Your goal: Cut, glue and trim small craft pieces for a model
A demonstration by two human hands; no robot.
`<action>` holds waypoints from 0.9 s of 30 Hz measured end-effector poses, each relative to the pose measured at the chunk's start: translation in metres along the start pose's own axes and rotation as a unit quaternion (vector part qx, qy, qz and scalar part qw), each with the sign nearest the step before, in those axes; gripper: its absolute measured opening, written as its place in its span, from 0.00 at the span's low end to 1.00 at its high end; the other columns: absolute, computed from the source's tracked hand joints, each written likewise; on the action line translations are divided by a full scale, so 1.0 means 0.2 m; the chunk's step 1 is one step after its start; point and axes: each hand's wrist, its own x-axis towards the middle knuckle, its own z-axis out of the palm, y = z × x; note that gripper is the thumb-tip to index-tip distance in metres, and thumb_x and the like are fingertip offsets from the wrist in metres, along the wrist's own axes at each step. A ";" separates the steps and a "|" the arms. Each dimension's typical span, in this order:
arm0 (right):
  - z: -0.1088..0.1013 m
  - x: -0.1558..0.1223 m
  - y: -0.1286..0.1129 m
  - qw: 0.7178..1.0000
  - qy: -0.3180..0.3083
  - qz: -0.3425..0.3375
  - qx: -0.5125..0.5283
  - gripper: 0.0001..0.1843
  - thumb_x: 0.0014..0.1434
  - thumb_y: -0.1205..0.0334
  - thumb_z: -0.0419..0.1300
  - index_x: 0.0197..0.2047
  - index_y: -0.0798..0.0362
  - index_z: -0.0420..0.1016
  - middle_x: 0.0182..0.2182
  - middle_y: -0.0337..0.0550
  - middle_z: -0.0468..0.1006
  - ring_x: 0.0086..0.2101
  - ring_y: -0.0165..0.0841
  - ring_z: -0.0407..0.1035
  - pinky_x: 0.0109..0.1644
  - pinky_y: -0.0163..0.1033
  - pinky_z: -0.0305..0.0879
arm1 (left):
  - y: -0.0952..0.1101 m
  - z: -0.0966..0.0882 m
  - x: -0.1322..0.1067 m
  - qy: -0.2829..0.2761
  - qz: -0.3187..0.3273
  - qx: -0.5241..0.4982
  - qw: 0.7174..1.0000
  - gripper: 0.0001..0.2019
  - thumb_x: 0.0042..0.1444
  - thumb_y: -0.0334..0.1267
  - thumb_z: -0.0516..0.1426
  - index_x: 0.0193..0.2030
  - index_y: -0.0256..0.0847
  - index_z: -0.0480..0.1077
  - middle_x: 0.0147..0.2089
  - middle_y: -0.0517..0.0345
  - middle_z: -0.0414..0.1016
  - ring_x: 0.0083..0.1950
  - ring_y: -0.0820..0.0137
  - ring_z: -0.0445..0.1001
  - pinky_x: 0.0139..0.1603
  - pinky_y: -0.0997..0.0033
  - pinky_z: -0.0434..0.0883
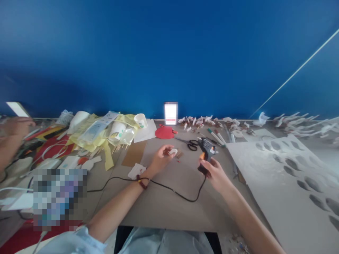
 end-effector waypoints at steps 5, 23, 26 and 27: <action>0.12 0.13 0.02 0.992 -0.110 -0.047 0.036 0.16 0.46 0.56 0.67 0.36 0.52 0.69 0.23 0.36 0.69 0.20 0.27 0.62 0.17 0.32 0.58 | -0.01 -0.01 0.00 0.005 0.016 -0.015 1.000 0.12 0.48 0.41 0.63 0.39 0.39 0.72 0.37 0.55 0.75 0.32 0.73 0.70 0.35 0.72 0.68; 0.10 0.16 0.17 0.992 -0.087 -0.063 -0.068 0.23 0.51 0.43 0.64 0.27 0.57 0.71 0.15 0.38 0.68 0.16 0.27 0.60 0.18 0.34 0.59 | 0.03 -0.03 -0.03 -0.009 0.008 -0.003 1.000 0.16 0.50 0.46 0.61 0.43 0.40 0.72 0.39 0.55 0.75 0.33 0.73 0.68 0.35 0.73 0.68; 0.09 0.17 0.18 0.988 -0.082 -0.082 -0.105 0.23 0.51 0.43 0.63 0.27 0.57 0.72 0.15 0.39 0.69 0.18 0.27 0.61 0.21 0.34 0.59 | 0.03 -0.03 -0.03 -0.010 0.011 -0.004 1.000 0.15 0.50 0.44 0.62 0.43 0.40 0.73 0.39 0.56 0.75 0.32 0.74 0.68 0.35 0.74 0.67; 0.09 0.17 0.18 0.986 -0.080 -0.086 -0.115 0.23 0.52 0.43 0.63 0.26 0.57 0.72 0.15 0.39 0.69 0.18 0.27 0.61 0.21 0.34 0.59 | 0.03 -0.03 -0.03 -0.010 0.012 -0.006 1.000 0.15 0.50 0.44 0.61 0.43 0.40 0.72 0.38 0.56 0.75 0.32 0.74 0.68 0.35 0.74 0.67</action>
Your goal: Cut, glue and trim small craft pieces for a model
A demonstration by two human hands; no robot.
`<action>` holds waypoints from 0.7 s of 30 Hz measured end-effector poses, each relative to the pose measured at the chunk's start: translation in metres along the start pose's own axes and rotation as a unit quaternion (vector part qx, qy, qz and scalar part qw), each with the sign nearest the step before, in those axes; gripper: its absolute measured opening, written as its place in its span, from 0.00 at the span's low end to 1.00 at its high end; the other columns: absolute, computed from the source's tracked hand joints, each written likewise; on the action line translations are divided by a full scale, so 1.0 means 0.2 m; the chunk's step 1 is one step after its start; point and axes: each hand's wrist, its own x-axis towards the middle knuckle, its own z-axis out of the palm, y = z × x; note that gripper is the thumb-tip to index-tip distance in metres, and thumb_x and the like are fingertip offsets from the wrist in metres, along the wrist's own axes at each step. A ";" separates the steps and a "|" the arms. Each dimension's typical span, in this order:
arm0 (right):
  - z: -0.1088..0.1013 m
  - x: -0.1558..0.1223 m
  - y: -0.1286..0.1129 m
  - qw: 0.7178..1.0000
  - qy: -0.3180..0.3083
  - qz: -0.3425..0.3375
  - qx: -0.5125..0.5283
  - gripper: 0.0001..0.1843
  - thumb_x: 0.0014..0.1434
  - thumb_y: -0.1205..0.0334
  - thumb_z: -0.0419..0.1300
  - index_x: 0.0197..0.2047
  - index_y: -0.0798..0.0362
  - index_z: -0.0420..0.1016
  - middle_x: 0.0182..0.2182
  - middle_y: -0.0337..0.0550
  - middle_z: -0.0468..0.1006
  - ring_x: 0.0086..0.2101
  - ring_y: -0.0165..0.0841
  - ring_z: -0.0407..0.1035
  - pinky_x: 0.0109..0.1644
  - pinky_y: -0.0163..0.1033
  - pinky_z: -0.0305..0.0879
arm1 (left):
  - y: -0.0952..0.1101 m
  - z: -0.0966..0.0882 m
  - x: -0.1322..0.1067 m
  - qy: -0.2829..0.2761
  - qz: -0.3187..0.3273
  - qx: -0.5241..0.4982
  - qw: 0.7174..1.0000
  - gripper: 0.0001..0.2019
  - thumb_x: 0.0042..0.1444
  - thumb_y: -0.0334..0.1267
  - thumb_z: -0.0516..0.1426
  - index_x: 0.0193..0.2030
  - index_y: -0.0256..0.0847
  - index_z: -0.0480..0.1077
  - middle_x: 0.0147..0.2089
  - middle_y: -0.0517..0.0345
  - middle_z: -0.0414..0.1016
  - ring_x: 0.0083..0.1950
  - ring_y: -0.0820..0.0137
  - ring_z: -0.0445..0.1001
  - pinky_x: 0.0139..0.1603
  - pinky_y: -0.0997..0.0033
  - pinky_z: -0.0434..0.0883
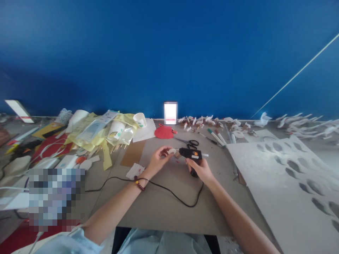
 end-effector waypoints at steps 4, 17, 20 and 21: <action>0.00 0.00 0.00 1.000 0.007 -0.004 -0.010 0.23 0.52 0.43 0.62 0.23 0.56 0.70 0.15 0.39 0.69 0.18 0.27 0.60 0.22 0.34 0.59 | 0.00 0.00 0.00 0.003 0.003 -0.001 1.000 0.15 0.50 0.43 0.61 0.43 0.39 0.73 0.36 0.56 0.74 0.31 0.74 0.68 0.35 0.74 0.67; 0.00 0.00 0.01 1.000 -0.008 -0.018 -0.011 0.23 0.54 0.43 0.61 0.21 0.54 0.68 0.14 0.38 0.67 0.18 0.28 0.60 0.23 0.34 0.57 | -0.01 0.00 0.00 0.006 -0.001 0.012 1.000 0.15 0.51 0.45 0.61 0.43 0.40 0.73 0.35 0.57 0.74 0.31 0.74 0.68 0.34 0.74 0.67; 0.00 0.00 0.01 1.000 -0.011 -0.021 -0.014 0.23 0.54 0.43 0.61 0.21 0.54 0.67 0.14 0.38 0.67 0.18 0.28 0.60 0.24 0.35 0.57 | -0.01 0.00 0.00 0.006 -0.001 0.013 1.000 0.16 0.50 0.45 0.61 0.44 0.40 0.73 0.36 0.57 0.75 0.31 0.74 0.68 0.34 0.74 0.68; 0.00 0.00 0.01 1.000 -0.012 -0.021 -0.014 0.23 0.54 0.43 0.61 0.21 0.54 0.67 0.14 0.38 0.67 0.18 0.28 0.60 0.23 0.34 0.57 | -0.01 0.00 0.00 0.006 0.000 0.013 1.000 0.16 0.50 0.45 0.61 0.44 0.40 0.73 0.36 0.57 0.75 0.31 0.74 0.68 0.34 0.74 0.68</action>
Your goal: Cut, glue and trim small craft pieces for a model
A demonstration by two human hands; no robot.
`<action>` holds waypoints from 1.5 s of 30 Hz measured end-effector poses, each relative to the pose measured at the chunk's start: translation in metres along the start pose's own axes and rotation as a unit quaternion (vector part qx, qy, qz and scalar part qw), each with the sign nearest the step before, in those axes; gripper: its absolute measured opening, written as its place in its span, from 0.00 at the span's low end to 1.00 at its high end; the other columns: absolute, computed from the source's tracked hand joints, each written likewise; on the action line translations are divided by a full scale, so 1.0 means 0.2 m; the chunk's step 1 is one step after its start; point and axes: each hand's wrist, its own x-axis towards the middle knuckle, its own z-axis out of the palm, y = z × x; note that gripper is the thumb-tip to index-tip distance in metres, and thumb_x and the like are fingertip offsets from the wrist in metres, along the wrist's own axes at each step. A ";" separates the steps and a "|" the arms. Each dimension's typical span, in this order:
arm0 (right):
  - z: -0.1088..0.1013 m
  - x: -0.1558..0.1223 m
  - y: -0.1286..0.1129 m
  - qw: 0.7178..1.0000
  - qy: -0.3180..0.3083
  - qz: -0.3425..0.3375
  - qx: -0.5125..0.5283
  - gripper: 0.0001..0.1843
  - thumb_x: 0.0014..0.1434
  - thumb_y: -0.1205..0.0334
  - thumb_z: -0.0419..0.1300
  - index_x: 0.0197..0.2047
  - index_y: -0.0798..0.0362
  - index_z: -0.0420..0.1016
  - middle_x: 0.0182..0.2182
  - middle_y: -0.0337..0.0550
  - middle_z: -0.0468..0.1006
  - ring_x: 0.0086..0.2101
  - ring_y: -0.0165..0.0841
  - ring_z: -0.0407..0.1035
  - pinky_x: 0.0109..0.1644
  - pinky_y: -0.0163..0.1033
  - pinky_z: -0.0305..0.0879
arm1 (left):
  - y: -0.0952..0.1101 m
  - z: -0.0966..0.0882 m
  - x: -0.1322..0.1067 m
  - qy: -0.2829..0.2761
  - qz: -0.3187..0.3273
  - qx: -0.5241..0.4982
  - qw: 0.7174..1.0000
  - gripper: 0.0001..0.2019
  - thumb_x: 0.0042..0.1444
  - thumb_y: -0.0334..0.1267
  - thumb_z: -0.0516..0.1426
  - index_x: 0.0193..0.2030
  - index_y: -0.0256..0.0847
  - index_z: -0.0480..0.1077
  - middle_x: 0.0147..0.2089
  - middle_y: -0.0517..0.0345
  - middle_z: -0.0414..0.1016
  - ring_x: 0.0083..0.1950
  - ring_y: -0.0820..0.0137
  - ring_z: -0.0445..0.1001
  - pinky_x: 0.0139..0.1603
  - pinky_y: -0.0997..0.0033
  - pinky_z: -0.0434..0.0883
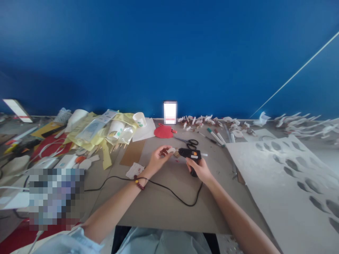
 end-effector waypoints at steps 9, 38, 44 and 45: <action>-0.01 0.00 0.00 0.999 -0.011 -0.016 -0.026 0.25 0.56 0.43 0.58 0.18 0.54 0.65 0.15 0.38 0.66 0.19 0.28 0.60 0.26 0.35 0.57 | 0.01 0.00 0.00 -0.001 0.006 -0.002 1.000 0.15 0.51 0.44 0.61 0.44 0.40 0.73 0.40 0.54 0.77 0.33 0.73 0.70 0.35 0.73 0.68; -0.02 0.00 0.00 0.999 -0.024 -0.014 -0.034 0.26 0.56 0.42 0.58 0.19 0.54 0.65 0.14 0.38 0.67 0.19 0.27 0.60 0.26 0.35 0.57 | 0.01 0.00 0.00 -0.010 0.003 0.000 1.000 0.16 0.51 0.44 0.61 0.44 0.40 0.73 0.40 0.55 0.76 0.33 0.73 0.70 0.35 0.74 0.68; -0.01 0.01 0.01 0.999 -0.019 -0.017 -0.020 0.25 0.56 0.42 0.58 0.19 0.54 0.65 0.14 0.38 0.67 0.19 0.27 0.60 0.26 0.35 0.57 | 0.00 0.00 0.00 -0.009 0.002 0.003 1.000 0.16 0.51 0.44 0.61 0.44 0.40 0.73 0.37 0.57 0.75 0.32 0.74 0.69 0.35 0.74 0.67; -0.01 0.01 0.01 1.000 -0.018 -0.017 -0.018 0.25 0.56 0.43 0.58 0.19 0.54 0.65 0.14 0.38 0.67 0.19 0.27 0.60 0.26 0.35 0.57 | 0.00 0.00 0.00 -0.010 0.002 0.003 1.000 0.16 0.51 0.44 0.61 0.45 0.40 0.73 0.37 0.57 0.75 0.32 0.74 0.69 0.35 0.74 0.67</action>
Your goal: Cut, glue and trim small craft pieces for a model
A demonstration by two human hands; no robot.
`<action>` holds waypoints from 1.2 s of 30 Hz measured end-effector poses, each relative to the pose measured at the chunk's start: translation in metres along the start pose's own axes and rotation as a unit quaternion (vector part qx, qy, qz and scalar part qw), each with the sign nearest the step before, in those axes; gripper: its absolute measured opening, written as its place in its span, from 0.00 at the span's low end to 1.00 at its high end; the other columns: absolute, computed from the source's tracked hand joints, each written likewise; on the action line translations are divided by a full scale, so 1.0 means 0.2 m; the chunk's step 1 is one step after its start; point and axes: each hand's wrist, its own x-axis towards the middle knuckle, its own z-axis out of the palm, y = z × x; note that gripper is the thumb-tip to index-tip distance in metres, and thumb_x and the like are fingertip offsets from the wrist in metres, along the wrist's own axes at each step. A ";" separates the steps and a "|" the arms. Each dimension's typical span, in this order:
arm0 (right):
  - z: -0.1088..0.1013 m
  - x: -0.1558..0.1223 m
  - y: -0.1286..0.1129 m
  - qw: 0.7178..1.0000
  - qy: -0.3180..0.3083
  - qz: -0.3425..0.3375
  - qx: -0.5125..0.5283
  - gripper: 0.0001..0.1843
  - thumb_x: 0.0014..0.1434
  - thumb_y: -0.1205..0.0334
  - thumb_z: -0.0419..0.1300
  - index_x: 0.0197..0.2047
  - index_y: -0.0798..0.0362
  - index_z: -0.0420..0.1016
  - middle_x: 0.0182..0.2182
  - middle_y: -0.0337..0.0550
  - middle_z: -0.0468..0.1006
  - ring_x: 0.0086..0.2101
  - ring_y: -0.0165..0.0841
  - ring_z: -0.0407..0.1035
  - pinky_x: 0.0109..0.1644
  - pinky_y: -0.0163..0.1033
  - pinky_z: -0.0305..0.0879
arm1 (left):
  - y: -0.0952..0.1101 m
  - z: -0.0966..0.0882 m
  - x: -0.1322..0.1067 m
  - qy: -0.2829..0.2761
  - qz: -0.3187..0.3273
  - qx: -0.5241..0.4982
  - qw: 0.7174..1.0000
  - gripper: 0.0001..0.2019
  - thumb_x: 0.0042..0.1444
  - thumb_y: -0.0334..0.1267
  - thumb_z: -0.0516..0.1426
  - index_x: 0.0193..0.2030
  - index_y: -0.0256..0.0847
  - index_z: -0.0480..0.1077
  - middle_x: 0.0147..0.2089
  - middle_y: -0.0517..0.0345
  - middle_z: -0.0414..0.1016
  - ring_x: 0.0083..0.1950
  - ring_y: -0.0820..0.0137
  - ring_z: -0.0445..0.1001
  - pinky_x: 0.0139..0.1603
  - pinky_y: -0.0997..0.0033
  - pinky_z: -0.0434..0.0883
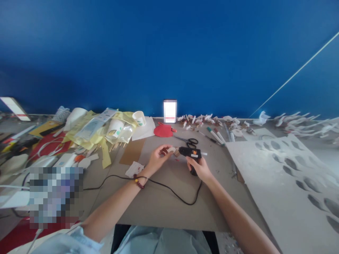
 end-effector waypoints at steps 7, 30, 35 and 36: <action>0.00 0.00 -0.02 1.000 0.004 0.009 0.006 0.24 0.56 0.44 0.59 0.20 0.54 0.66 0.14 0.37 0.67 0.18 0.27 0.60 0.25 0.35 0.56 | 0.00 0.00 0.00 0.004 -0.006 -0.004 1.000 0.16 0.51 0.44 0.62 0.44 0.40 0.73 0.38 0.56 0.76 0.32 0.74 0.69 0.35 0.74 0.67; 0.01 0.01 -0.03 0.992 0.113 0.007 0.061 0.26 0.51 0.36 0.60 0.26 0.55 0.70 0.16 0.37 0.68 0.18 0.27 0.61 0.22 0.33 0.58 | 0.01 0.00 0.01 0.018 -0.029 -0.048 0.998 0.17 0.47 0.45 0.64 0.42 0.40 0.74 0.36 0.56 0.77 0.31 0.74 0.68 0.35 0.73 0.67; -0.08 0.00 -0.13 0.975 0.176 0.044 0.127 0.34 0.51 0.28 0.52 0.32 0.54 0.73 0.19 0.37 0.68 0.20 0.28 0.63 0.21 0.33 0.61 | -0.01 0.01 0.03 0.039 -0.014 -0.041 0.998 0.15 0.46 0.44 0.64 0.40 0.40 0.74 0.36 0.57 0.76 0.30 0.74 0.68 0.33 0.73 0.68; -0.10 -0.01 -0.16 0.978 0.159 0.067 0.119 0.35 0.51 0.28 0.51 0.32 0.55 0.74 0.18 0.37 0.68 0.19 0.28 0.64 0.21 0.33 0.62 | -0.01 0.02 0.03 0.047 -0.002 -0.029 0.998 0.14 0.46 0.44 0.64 0.39 0.40 0.74 0.36 0.56 0.76 0.30 0.74 0.69 0.32 0.73 0.68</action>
